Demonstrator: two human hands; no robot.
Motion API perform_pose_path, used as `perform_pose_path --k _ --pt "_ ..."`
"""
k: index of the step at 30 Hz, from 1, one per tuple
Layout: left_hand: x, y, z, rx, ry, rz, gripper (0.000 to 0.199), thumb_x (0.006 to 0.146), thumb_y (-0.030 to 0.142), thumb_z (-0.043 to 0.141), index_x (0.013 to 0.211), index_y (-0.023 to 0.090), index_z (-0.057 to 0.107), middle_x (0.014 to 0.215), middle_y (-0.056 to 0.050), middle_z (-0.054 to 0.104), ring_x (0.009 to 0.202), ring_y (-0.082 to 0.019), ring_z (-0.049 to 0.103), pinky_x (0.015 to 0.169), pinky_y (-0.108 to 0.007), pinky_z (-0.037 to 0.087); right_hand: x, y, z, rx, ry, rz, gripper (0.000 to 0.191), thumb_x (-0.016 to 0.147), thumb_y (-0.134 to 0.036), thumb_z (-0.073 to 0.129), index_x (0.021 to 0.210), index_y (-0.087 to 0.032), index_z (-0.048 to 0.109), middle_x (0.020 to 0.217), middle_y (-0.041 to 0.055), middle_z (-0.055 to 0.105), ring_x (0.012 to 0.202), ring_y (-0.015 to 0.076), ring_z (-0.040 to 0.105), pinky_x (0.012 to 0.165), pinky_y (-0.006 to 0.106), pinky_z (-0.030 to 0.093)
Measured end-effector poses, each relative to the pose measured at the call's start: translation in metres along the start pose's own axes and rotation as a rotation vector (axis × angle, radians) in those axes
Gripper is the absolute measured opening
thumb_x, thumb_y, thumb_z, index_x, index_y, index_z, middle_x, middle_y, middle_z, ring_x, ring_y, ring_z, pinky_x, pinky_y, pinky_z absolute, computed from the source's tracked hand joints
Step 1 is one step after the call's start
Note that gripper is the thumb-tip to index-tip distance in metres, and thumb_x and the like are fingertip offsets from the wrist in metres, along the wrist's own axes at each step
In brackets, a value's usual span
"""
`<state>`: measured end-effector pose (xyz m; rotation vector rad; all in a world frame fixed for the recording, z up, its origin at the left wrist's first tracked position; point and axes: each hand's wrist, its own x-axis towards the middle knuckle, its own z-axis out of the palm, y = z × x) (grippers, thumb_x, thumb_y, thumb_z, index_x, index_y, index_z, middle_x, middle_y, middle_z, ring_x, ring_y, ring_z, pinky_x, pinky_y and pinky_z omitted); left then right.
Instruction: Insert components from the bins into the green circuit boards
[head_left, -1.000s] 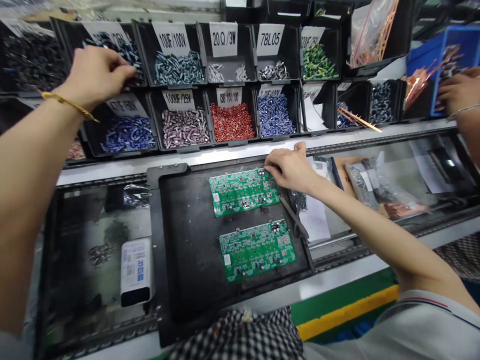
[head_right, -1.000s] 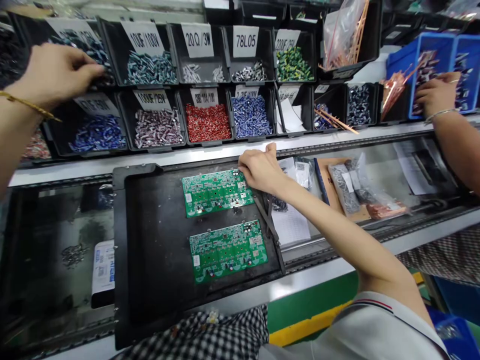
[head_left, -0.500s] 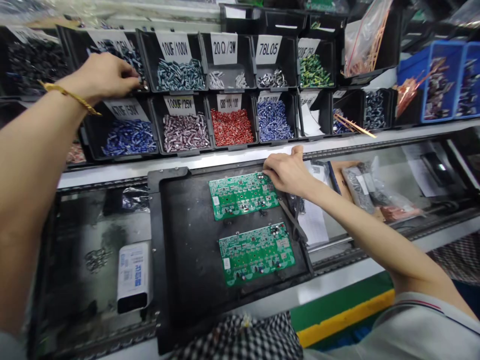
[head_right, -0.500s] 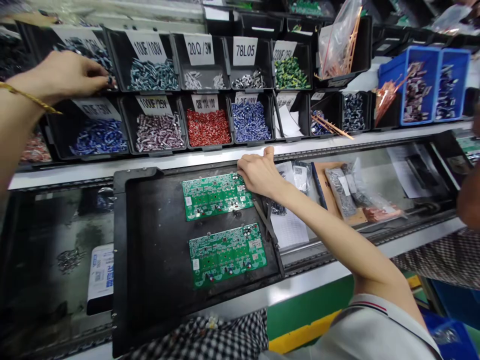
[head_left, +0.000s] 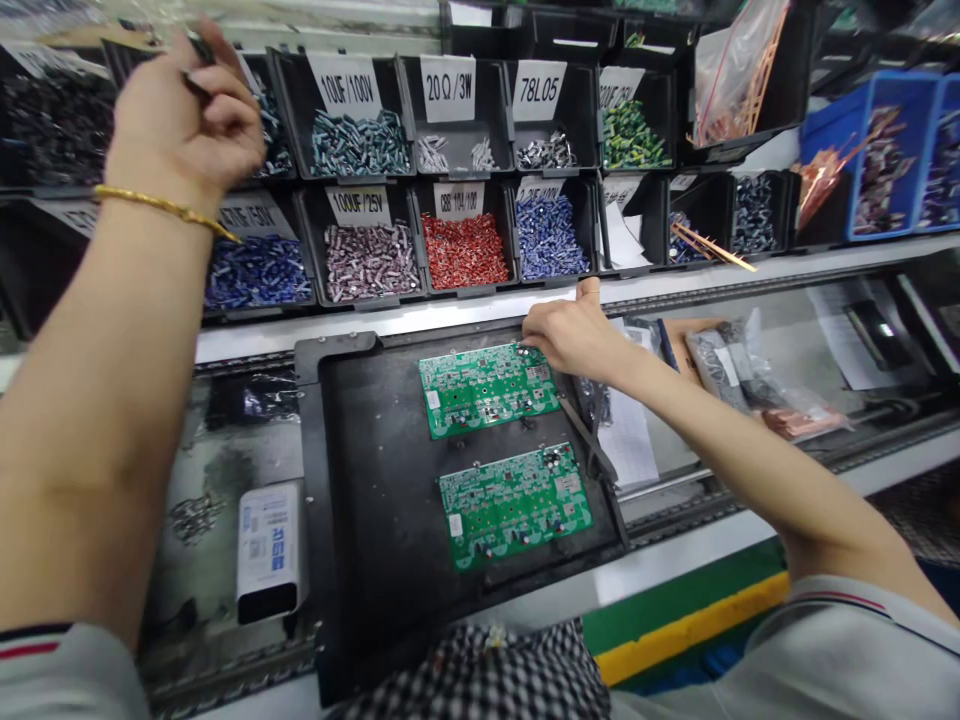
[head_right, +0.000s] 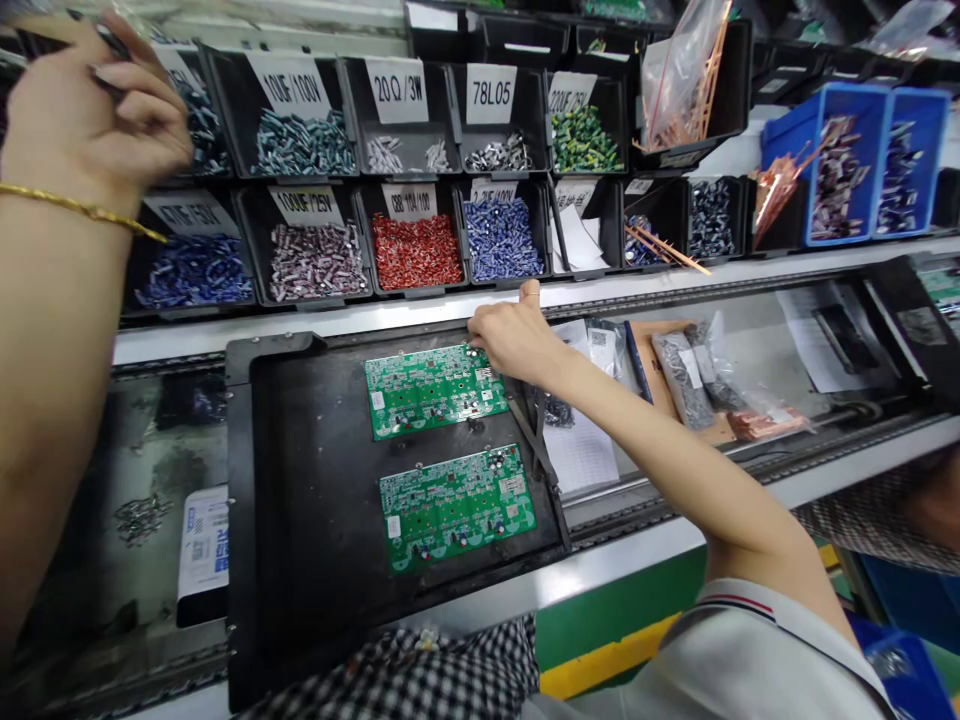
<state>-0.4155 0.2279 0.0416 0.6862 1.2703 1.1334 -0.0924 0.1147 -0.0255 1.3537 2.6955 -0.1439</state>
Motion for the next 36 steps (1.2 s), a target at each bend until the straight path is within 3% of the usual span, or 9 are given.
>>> perform_pose_path --k 4,8,12,16,21,25,28,32,36 --pt "-0.056 -0.050 0.036 -0.338 -0.187 -0.108 0.026 0.097 0.017 0.033 0.078 0.011 0.050 0.062 0.003 0.050 0.044 0.002 0.030 0.038 -0.006 0.019 0.002 0.000 -0.001 -0.002 -0.025 0.036 0.021 0.084 -0.019 0.043 0.075 -0.014 0.063 0.080 0.0046 0.064 0.069 0.0160 0.052 0.078 0.042 0.019" --pt "-0.129 -0.120 0.069 -0.113 -0.368 -0.401 0.026 0.090 0.029 0.051 0.074 0.009 0.057 0.061 0.000 0.046 0.043 0.000 0.025 0.036 -0.015 0.010 -0.008 -0.006 -0.002 0.082 0.043 0.107 0.022 0.085 -0.024 0.046 0.078 -0.015 0.064 0.084 0.0063 0.067 0.075 0.0192 0.056 0.078 0.041 0.022" --pt "-0.164 -0.157 0.081 -0.050 -0.394 -0.467 0.034 0.086 0.041 0.054 0.074 0.010 0.060 0.060 0.001 0.042 0.045 -0.001 0.027 0.039 -0.017 0.011 -0.028 -0.029 -0.009 0.366 0.196 0.137 0.024 0.088 -0.025 0.044 0.081 -0.016 0.065 0.086 0.0051 0.069 0.079 0.0187 0.059 0.076 0.037 0.027" --pt "-0.170 -0.163 0.088 -0.088 -0.373 -0.403 0.033 0.081 0.042 0.060 0.071 0.011 0.056 0.061 0.002 0.043 0.046 -0.002 0.029 0.042 -0.018 0.013 -0.045 -0.053 -0.015 0.649 0.217 0.040 0.020 0.086 -0.029 0.049 0.083 -0.017 0.065 0.086 0.0042 0.070 0.078 0.0161 0.061 0.073 0.031 0.032" --pt "-0.177 -0.159 0.096 -0.134 -0.407 -0.386 0.029 0.084 0.033 0.059 0.065 0.011 0.052 0.061 0.002 0.042 0.047 -0.003 0.028 0.043 -0.019 0.015 -0.056 -0.063 -0.020 0.391 0.295 0.058 0.025 0.088 -0.037 0.048 0.079 -0.018 0.063 0.081 0.0027 0.068 0.073 0.0157 0.057 0.077 0.035 0.026" --pt "-0.178 -0.153 0.090 -0.209 -0.434 -0.549 0.019 0.090 0.020 0.045 0.080 0.010 0.058 0.071 -0.002 0.051 0.053 -0.005 0.040 0.047 -0.018 0.027 -0.055 -0.047 -0.021 0.144 0.273 0.082 0.028 0.091 -0.033 0.039 0.082 -0.018 0.061 0.084 0.0042 0.067 0.072 0.0174 0.054 0.076 0.037 0.020" --pt "-0.177 -0.156 0.083 -0.153 -0.435 -0.579 0.018 0.090 0.015 0.041 0.091 0.010 0.059 0.076 -0.005 0.057 0.058 -0.007 0.047 0.051 -0.019 0.032 -0.046 -0.026 -0.009 0.070 0.217 0.160 0.023 0.088 -0.025 0.039 0.084 -0.018 0.060 0.092 0.0062 0.065 0.076 0.0195 0.053 0.073 0.036 0.018" --pt "-0.179 -0.165 0.079 -0.118 -0.489 -0.571 0.021 0.088 0.029 0.052 0.081 0.010 0.058 0.081 -0.007 0.062 0.055 -0.005 0.044 0.050 -0.018 0.029 -0.035 -0.009 0.013 0.117 0.174 0.184 0.017 0.082 -0.021 0.042 0.085 -0.017 0.058 0.100 0.0064 0.063 0.082 0.0209 0.052 0.071 0.034 0.018" --pt "-0.178 -0.167 0.080 -0.141 -0.442 -0.518 0.021 0.080 0.029 0.065 0.076 0.009 0.061 0.067 0.000 0.053 0.052 -0.003 0.036 0.046 -0.016 0.024 -0.033 -0.009 0.020 0.141 0.177 0.181 0.017 0.081 -0.022 0.043 0.086 -0.017 0.058 0.102 0.0060 0.061 0.086 0.0213 0.052 0.071 0.034 0.017"
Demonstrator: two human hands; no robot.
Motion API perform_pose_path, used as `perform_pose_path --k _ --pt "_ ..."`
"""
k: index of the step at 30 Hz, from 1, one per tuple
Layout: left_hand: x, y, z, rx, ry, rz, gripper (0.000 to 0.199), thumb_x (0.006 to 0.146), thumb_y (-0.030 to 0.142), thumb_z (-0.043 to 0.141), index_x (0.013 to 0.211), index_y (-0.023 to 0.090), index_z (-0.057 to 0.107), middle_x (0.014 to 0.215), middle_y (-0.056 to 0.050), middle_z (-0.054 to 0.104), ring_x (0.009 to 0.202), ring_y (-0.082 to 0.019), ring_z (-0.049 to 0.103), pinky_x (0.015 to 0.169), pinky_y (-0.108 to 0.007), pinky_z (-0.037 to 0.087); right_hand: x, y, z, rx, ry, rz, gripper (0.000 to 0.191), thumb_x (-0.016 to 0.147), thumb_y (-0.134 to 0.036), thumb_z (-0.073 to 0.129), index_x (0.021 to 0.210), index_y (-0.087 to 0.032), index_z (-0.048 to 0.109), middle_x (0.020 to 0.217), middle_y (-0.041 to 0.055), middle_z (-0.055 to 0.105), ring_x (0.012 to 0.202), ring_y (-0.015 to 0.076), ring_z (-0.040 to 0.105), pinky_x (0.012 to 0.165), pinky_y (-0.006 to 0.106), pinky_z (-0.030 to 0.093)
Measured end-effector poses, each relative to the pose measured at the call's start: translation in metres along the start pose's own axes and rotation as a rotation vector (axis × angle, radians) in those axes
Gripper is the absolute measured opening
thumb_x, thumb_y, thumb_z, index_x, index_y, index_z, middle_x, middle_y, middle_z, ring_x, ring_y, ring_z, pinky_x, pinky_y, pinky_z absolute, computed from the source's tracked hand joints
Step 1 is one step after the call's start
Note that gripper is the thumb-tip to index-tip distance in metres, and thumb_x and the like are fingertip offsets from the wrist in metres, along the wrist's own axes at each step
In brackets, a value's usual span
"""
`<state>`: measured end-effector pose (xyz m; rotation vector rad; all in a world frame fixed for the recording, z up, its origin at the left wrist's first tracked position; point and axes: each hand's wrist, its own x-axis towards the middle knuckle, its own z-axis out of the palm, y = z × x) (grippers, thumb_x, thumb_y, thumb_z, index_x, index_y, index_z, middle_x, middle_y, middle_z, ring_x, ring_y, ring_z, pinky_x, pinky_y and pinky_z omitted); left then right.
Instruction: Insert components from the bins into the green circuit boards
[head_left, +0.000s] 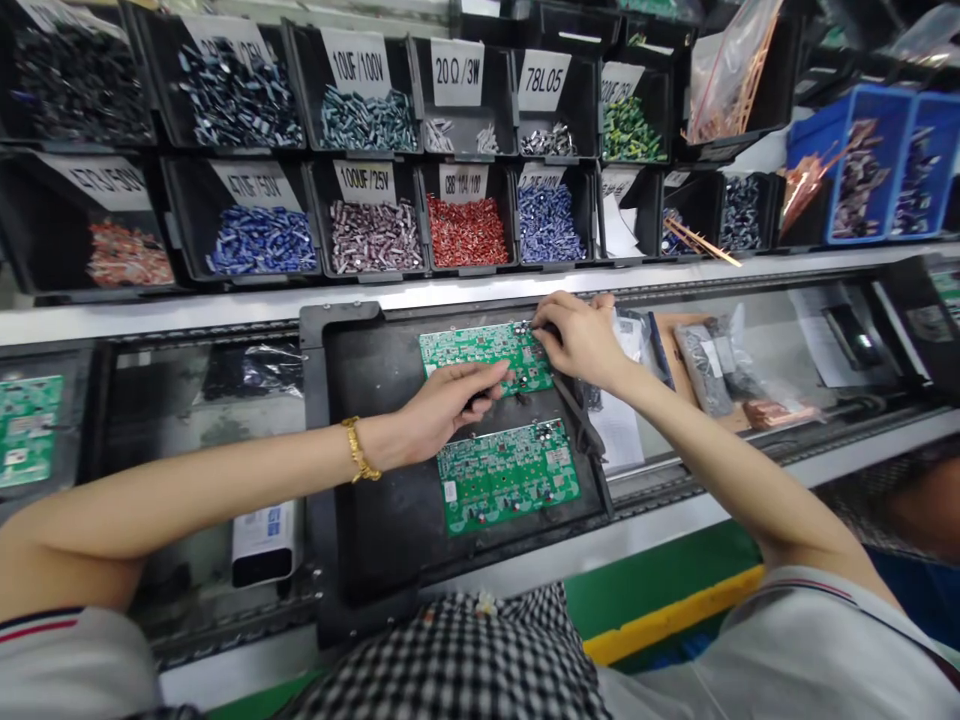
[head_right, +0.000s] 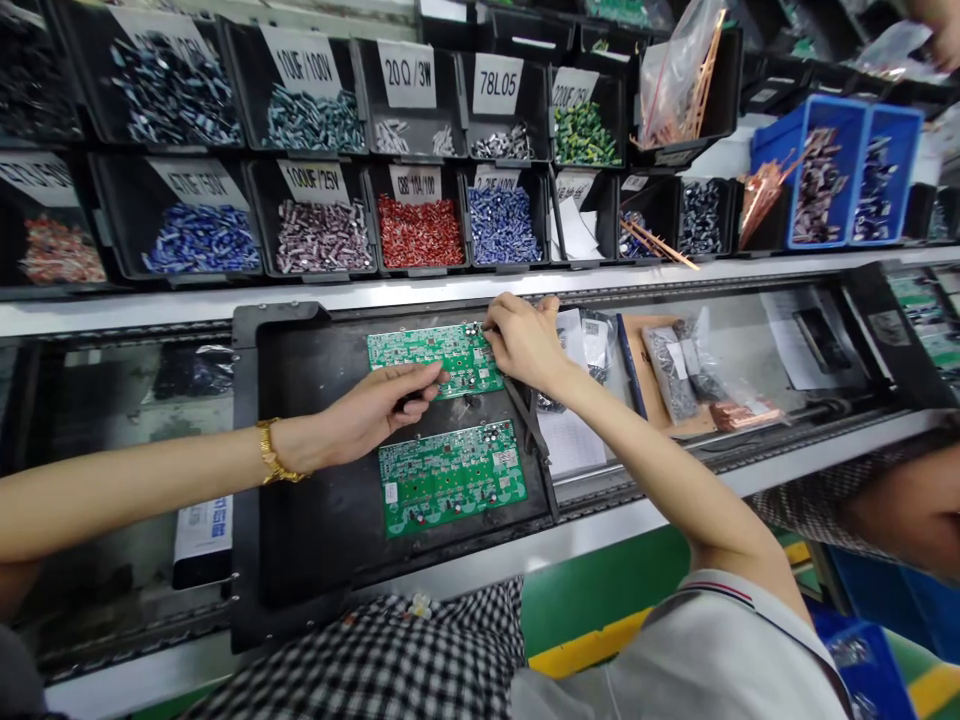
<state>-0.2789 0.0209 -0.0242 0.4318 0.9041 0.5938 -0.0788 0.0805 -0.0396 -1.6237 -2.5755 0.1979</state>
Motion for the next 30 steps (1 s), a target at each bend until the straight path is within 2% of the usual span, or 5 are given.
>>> perform_pose_path --k 7,19,23,27,30 --pt "-0.004 0.002 0.000 -0.073 0.084 -0.057 0.016 0.086 0.012 0.052 0.091 0.006 0.065 0.075 -0.003 0.055 0.054 -0.002 0.040 0.049 -0.014 0.031 -0.001 0.000 -0.001 -0.058 0.000 -0.004 0.017 0.082 -0.024 0.043 0.088 -0.017 0.057 0.100 0.0046 0.061 0.083 0.0210 0.052 0.071 0.034 0.016" --pt "-0.010 -0.010 -0.007 -0.129 0.072 -0.042 0.022 0.090 0.023 0.049 0.086 0.006 0.063 0.069 -0.001 0.047 0.050 -0.002 0.038 0.043 -0.013 0.027 -0.002 -0.003 0.000 -0.082 0.028 0.011 0.019 0.087 -0.028 0.044 0.084 -0.017 0.059 0.097 0.0062 0.063 0.084 0.0229 0.054 0.074 0.037 0.018" --pt "-0.017 -0.012 -0.009 -0.124 0.083 0.002 0.023 0.090 0.024 0.048 0.084 0.006 0.061 0.068 -0.001 0.046 0.050 -0.003 0.039 0.043 -0.013 0.026 -0.011 -0.033 -0.014 0.114 0.070 -0.024 0.021 0.086 -0.036 0.049 0.081 -0.018 0.059 0.090 0.0033 0.066 0.082 0.0203 0.056 0.076 0.036 0.019" --pt "-0.029 -0.012 -0.014 -0.150 0.060 0.050 0.024 0.090 0.023 0.049 0.072 0.008 0.054 0.065 0.000 0.044 0.049 -0.003 0.036 0.044 -0.014 0.024 -0.019 -0.077 -0.026 0.360 -0.060 -0.249 0.015 0.085 -0.030 0.050 0.084 -0.019 0.061 0.087 0.0000 0.067 0.081 0.0165 0.058 0.074 0.032 0.020" --pt "-0.041 -0.014 -0.023 -0.173 0.083 0.041 0.021 0.091 0.020 0.044 0.076 0.009 0.054 0.066 -0.001 0.046 0.048 -0.003 0.037 0.044 -0.014 0.025 -0.012 -0.094 -0.020 0.323 -0.100 -0.294 0.014 0.084 -0.024 0.047 0.081 -0.017 0.059 0.084 0.0011 0.065 0.078 0.0162 0.056 0.073 0.032 0.018"
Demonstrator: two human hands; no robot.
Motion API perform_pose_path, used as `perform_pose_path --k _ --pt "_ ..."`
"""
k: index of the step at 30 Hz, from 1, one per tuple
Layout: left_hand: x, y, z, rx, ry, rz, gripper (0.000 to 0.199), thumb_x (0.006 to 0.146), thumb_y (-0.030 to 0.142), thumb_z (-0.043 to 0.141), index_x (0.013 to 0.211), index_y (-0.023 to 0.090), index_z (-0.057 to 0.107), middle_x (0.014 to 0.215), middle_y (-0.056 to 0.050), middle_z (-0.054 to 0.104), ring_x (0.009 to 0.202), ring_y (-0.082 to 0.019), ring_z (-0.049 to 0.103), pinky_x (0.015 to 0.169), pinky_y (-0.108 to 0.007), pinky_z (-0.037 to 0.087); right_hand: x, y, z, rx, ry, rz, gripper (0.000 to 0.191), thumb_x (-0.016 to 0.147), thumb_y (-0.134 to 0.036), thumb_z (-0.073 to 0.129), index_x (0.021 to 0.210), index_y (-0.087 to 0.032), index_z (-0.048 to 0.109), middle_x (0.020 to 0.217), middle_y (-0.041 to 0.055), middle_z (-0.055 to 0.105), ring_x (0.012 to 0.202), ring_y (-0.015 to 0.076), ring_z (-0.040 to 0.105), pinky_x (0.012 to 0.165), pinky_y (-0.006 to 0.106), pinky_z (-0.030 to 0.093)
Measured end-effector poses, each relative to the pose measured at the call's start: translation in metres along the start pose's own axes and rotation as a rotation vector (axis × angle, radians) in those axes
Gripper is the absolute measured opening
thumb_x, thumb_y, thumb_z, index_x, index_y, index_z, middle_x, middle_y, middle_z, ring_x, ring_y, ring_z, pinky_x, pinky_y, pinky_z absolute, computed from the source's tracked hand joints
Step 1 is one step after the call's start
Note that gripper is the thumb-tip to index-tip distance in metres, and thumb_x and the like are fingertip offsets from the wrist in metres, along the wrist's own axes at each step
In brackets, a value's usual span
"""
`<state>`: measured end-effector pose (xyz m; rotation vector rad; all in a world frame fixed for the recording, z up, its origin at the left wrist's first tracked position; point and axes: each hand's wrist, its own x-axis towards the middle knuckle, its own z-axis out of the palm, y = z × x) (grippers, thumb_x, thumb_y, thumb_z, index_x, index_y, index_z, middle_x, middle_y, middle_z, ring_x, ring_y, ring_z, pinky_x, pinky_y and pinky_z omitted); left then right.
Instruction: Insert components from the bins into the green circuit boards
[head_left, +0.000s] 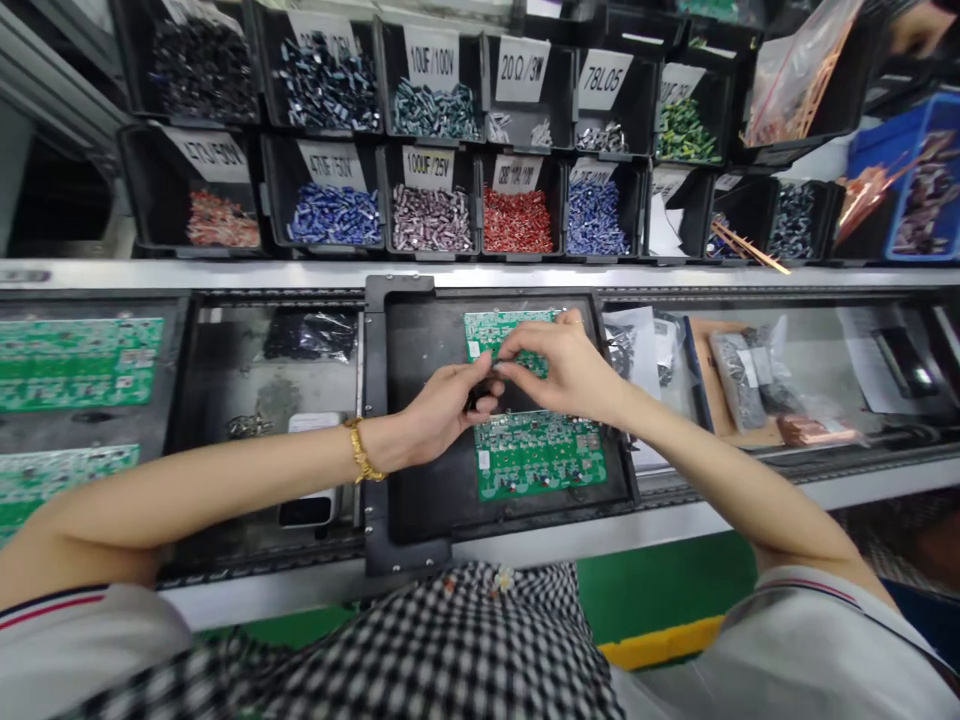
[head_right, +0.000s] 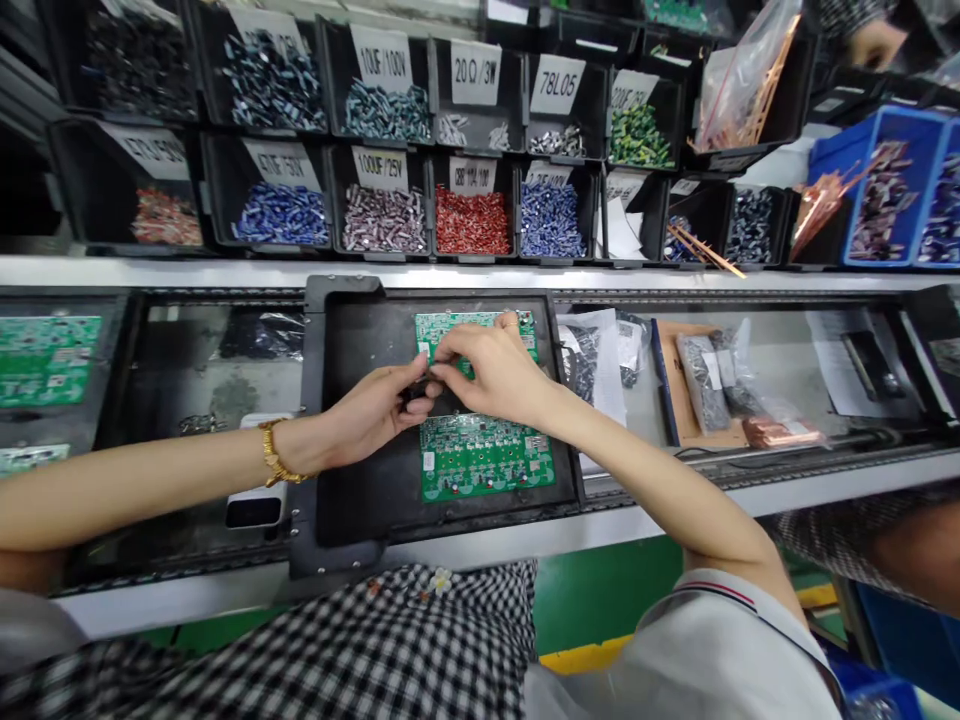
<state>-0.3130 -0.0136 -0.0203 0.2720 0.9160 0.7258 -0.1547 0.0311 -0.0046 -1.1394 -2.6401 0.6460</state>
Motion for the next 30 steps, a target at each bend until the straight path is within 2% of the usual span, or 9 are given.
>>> perform_pose_path --k 4,8,14,19,22,25,27,30 --pt "-0.013 -0.004 -0.014 0.042 0.115 -0.071 0.021 0.092 0.014 0.035 0.084 0.009 0.054 0.068 -0.003 0.051 0.049 -0.005 0.040 0.045 -0.016 0.026 0.021 0.009 0.019 -0.172 -0.072 -0.007 0.020 0.085 -0.027 0.043 0.079 -0.016 0.058 0.086 0.0033 0.061 0.080 0.0181 0.052 0.071 0.032 0.015" --pt "-0.020 -0.009 -0.024 0.055 0.073 -0.076 0.018 0.091 0.018 0.043 0.086 0.008 0.058 0.065 0.000 0.045 0.048 -0.004 0.036 0.044 -0.016 0.022 0.033 0.015 0.030 -0.244 -0.119 -0.022 0.026 0.087 -0.029 0.039 0.079 -0.015 0.058 0.087 0.0048 0.058 0.081 0.0186 0.049 0.070 0.032 0.014" --pt "-0.026 -0.009 -0.025 -0.031 0.057 -0.083 0.022 0.089 0.007 0.042 0.102 0.005 0.059 0.070 0.000 0.044 0.055 -0.004 0.040 0.051 -0.016 0.029 0.033 0.012 0.032 -0.305 -0.123 -0.053 0.028 0.088 -0.029 0.036 0.079 -0.015 0.058 0.086 0.0050 0.057 0.081 0.0191 0.047 0.072 0.033 0.015" --pt "-0.025 -0.010 -0.025 -0.042 0.099 -0.092 0.021 0.091 0.015 0.043 0.090 0.004 0.061 0.067 0.000 0.044 0.051 -0.003 0.037 0.046 -0.015 0.025 0.029 0.006 0.035 -0.386 -0.093 -0.075 0.031 0.090 -0.034 0.036 0.081 -0.014 0.058 0.090 0.0072 0.059 0.083 0.0213 0.049 0.076 0.036 0.016" --pt "-0.022 -0.012 -0.024 -0.055 0.122 -0.110 0.029 0.093 0.023 0.042 0.082 0.004 0.060 0.065 0.000 0.042 0.049 -0.003 0.036 0.045 -0.014 0.023 0.019 -0.001 0.030 -0.315 -0.050 -0.029 0.031 0.091 -0.037 0.040 0.080 -0.014 0.059 0.089 0.0067 0.062 0.084 0.0210 0.053 0.078 0.037 0.018" --pt "-0.020 -0.016 -0.016 -0.054 0.107 -0.092 0.026 0.091 0.026 0.046 0.077 0.007 0.057 0.064 0.001 0.043 0.049 -0.003 0.037 0.045 -0.014 0.026 -0.002 -0.012 0.017 -0.090 -0.044 0.022 0.024 0.089 -0.037 0.047 0.083 -0.017 0.060 0.088 0.0031 0.066 0.081 0.0177 0.057 0.076 0.035 0.019" --pt "-0.019 -0.021 -0.006 -0.024 0.058 -0.082 0.026 0.089 0.030 0.051 0.073 0.009 0.053 0.064 0.001 0.044 0.050 -0.004 0.038 0.046 -0.015 0.027 -0.020 -0.019 0.007 0.000 -0.068 0.015 0.017 0.088 -0.032 0.050 0.087 -0.018 0.061 0.090 0.0019 0.067 0.079 0.0161 0.058 0.075 0.034 0.021" --pt "-0.016 -0.027 0.014 0.045 -0.078 -0.104 0.031 0.086 0.036 0.055 0.070 0.010 0.051 0.063 0.001 0.043 0.049 -0.003 0.035 0.045 -0.015 0.025 -0.050 -0.025 -0.008 -0.016 -0.036 0.023 0.012 0.086 -0.025 0.049 0.087 -0.018 0.059 0.090 0.0023 0.068 0.077 0.0161 0.059 0.074 0.034 0.022"
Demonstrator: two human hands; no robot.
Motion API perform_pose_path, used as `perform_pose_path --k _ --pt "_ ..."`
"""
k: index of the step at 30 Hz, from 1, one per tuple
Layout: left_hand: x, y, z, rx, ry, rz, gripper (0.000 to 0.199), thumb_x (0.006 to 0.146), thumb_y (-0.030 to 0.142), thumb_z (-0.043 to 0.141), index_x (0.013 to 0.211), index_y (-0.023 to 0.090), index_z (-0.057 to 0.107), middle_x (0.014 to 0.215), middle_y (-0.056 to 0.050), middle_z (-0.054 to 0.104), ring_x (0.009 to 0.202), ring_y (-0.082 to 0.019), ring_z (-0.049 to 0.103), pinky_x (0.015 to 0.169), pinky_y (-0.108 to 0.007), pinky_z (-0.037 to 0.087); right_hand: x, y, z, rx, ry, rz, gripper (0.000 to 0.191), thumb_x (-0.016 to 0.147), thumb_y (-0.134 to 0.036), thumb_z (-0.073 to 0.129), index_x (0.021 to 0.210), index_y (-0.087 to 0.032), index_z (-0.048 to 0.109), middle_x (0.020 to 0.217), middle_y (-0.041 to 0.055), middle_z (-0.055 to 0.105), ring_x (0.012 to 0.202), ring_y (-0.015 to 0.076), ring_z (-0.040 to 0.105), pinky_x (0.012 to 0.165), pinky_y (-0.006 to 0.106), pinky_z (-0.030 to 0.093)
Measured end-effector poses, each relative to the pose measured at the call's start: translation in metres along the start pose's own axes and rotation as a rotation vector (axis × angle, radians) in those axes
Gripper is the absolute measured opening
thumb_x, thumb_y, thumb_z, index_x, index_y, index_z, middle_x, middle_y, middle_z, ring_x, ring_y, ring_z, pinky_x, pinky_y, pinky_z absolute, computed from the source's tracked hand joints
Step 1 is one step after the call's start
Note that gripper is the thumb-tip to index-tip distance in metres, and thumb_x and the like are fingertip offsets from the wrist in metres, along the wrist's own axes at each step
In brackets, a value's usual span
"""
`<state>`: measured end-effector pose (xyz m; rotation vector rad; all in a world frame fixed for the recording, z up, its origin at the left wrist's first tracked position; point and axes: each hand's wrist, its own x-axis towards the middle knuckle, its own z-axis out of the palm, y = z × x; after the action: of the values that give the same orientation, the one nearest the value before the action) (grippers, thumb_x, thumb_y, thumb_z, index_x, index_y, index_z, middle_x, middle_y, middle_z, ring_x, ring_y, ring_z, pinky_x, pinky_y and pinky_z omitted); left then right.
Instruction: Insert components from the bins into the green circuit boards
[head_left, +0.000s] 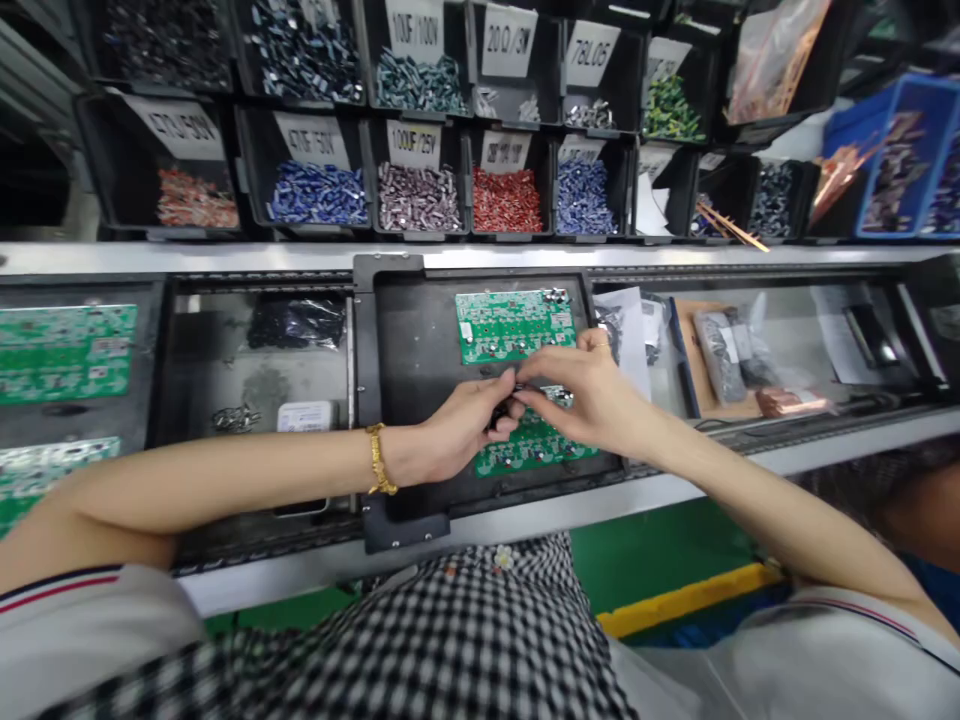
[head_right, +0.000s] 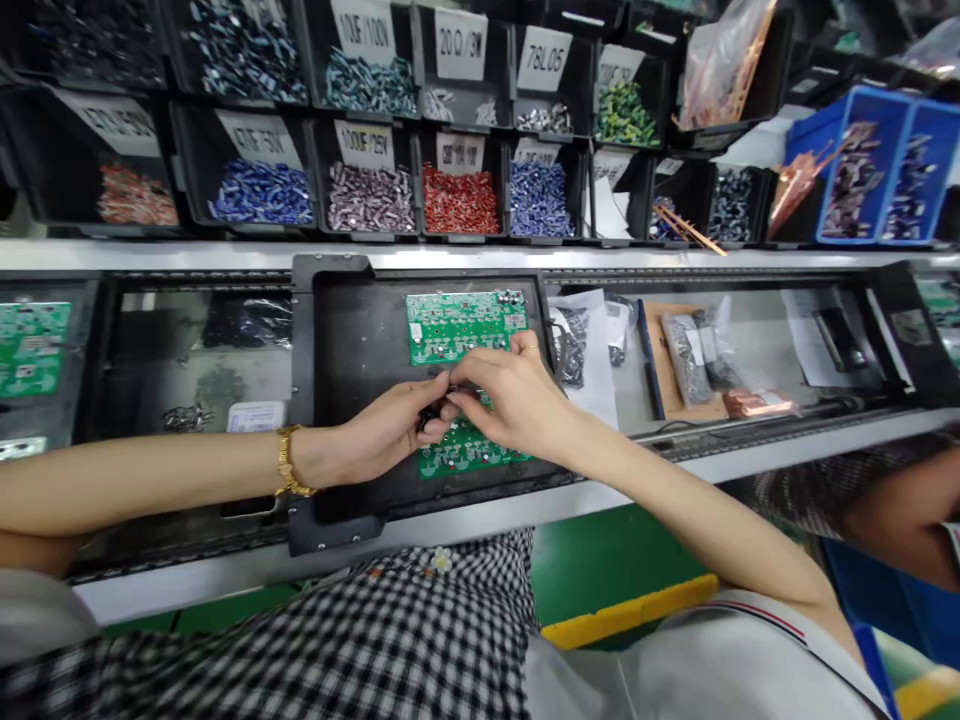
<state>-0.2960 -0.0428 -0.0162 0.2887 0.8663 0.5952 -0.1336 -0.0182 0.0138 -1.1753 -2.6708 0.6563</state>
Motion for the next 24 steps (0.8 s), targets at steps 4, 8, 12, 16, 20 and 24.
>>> perform_pose_path --k 4,8,12,16,20,24 --pt "0.008 -0.003 0.018 0.015 -0.108 -0.138 0.029 0.090 0.032 0.047 0.076 0.008 0.055 0.070 -0.001 0.048 0.048 -0.002 0.033 0.044 -0.015 0.025 -0.037 0.014 -0.009 -0.121 0.074 0.056 0.010 0.085 -0.021 0.047 0.086 -0.017 0.057 0.088 0.0033 0.067 0.076 0.0169 0.058 0.073 0.035 0.022" --pt "0.012 -0.009 0.018 0.048 -0.078 -0.317 0.020 0.092 0.011 0.038 0.084 0.007 0.056 0.069 -0.001 0.048 0.050 -0.003 0.040 0.047 -0.014 0.030 -0.060 0.044 0.000 -0.333 0.046 0.112 0.013 0.085 -0.021 0.043 0.085 -0.015 0.055 0.097 0.0079 0.063 0.083 0.0200 0.056 0.071 0.035 0.021" --pt "0.013 -0.018 0.013 0.187 -0.054 -0.268 0.020 0.090 0.019 0.045 0.076 0.008 0.055 0.070 -0.003 0.053 0.047 -0.002 0.038 0.043 -0.014 0.026 -0.065 0.062 0.015 -0.419 -0.007 0.116 0.014 0.085 -0.020 0.041 0.083 -0.015 0.054 0.102 0.0104 0.059 0.092 0.0232 0.051 0.069 0.036 0.020" --pt "0.015 -0.019 0.011 0.260 -0.038 -0.186 0.026 0.086 0.032 0.053 0.073 0.009 0.055 0.059 0.002 0.046 0.039 -0.001 0.026 0.039 -0.016 0.013 -0.062 0.063 0.018 -0.446 -0.017 0.091 0.012 0.085 -0.020 0.042 0.082 -0.016 0.053 0.101 0.0097 0.058 0.096 0.0240 0.049 0.069 0.037 0.020" --pt "0.015 -0.016 0.010 0.211 0.017 -0.168 0.017 0.087 0.019 0.048 0.080 0.008 0.060 0.058 0.002 0.042 0.040 -0.001 0.027 0.040 -0.016 0.014 -0.062 0.063 0.017 -0.462 -0.016 0.091 0.015 0.085 -0.019 0.040 0.083 -0.015 0.054 0.100 0.0110 0.057 0.097 0.0254 0.048 0.070 0.038 0.021" --pt "0.014 -0.017 0.010 0.167 0.020 -0.148 0.016 0.086 0.015 0.049 0.084 0.005 0.062 0.064 -0.001 0.048 0.041 -0.001 0.030 0.039 -0.015 0.015 -0.063 0.063 0.018 -0.470 -0.045 0.076 0.017 0.086 -0.018 0.040 0.083 -0.014 0.056 0.101 0.0124 0.057 0.101 0.0277 0.046 0.071 0.039 0.022"
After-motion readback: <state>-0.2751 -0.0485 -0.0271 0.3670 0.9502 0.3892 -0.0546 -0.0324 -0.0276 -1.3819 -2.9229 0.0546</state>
